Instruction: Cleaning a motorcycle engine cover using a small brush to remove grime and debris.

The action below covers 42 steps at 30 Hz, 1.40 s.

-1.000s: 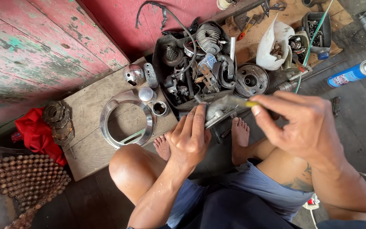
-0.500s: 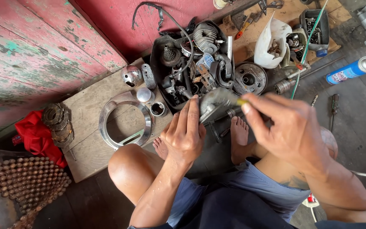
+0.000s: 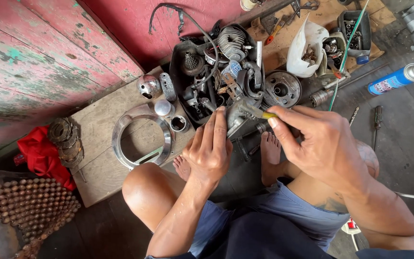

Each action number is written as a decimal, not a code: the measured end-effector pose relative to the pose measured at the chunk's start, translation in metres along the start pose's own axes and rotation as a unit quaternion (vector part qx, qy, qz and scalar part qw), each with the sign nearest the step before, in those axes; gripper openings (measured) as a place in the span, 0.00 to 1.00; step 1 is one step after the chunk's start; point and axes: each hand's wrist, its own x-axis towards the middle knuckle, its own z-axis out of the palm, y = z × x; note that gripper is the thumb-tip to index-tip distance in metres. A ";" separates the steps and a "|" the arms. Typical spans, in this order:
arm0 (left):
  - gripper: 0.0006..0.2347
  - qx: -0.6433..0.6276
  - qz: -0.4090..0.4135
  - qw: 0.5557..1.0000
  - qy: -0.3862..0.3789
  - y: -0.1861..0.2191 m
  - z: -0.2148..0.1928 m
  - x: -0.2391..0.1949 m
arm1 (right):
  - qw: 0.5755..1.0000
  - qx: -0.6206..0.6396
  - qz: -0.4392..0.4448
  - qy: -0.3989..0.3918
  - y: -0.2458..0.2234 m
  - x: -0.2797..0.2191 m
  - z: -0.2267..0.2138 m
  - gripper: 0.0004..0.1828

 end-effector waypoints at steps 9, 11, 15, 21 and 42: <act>0.15 0.005 0.004 1.000 0.010 0.001 0.003 0.001 | 0.989 0.082 0.075 -0.097 0.009 0.004 -0.008 0.16; 0.17 0.001 -0.006 1.000 0.001 0.001 0.008 -0.004 | 0.998 -0.005 0.039 -0.054 0.006 -0.004 -0.002 0.14; 0.21 -0.011 -0.012 1.000 -0.005 -0.002 0.008 -0.005 | 0.989 -0.147 -0.016 -0.028 0.006 -0.010 -0.012 0.12; 0.20 -0.014 -0.005 1.000 -0.011 -0.002 0.010 -0.006 | 0.978 -0.202 -0.027 -0.044 0.004 -0.012 -0.012 0.14; 0.17 -0.011 0.009 1.000 0.006 -0.004 0.003 -0.002 | 0.995 -0.059 -0.066 -0.054 0.009 0.001 -0.017 0.12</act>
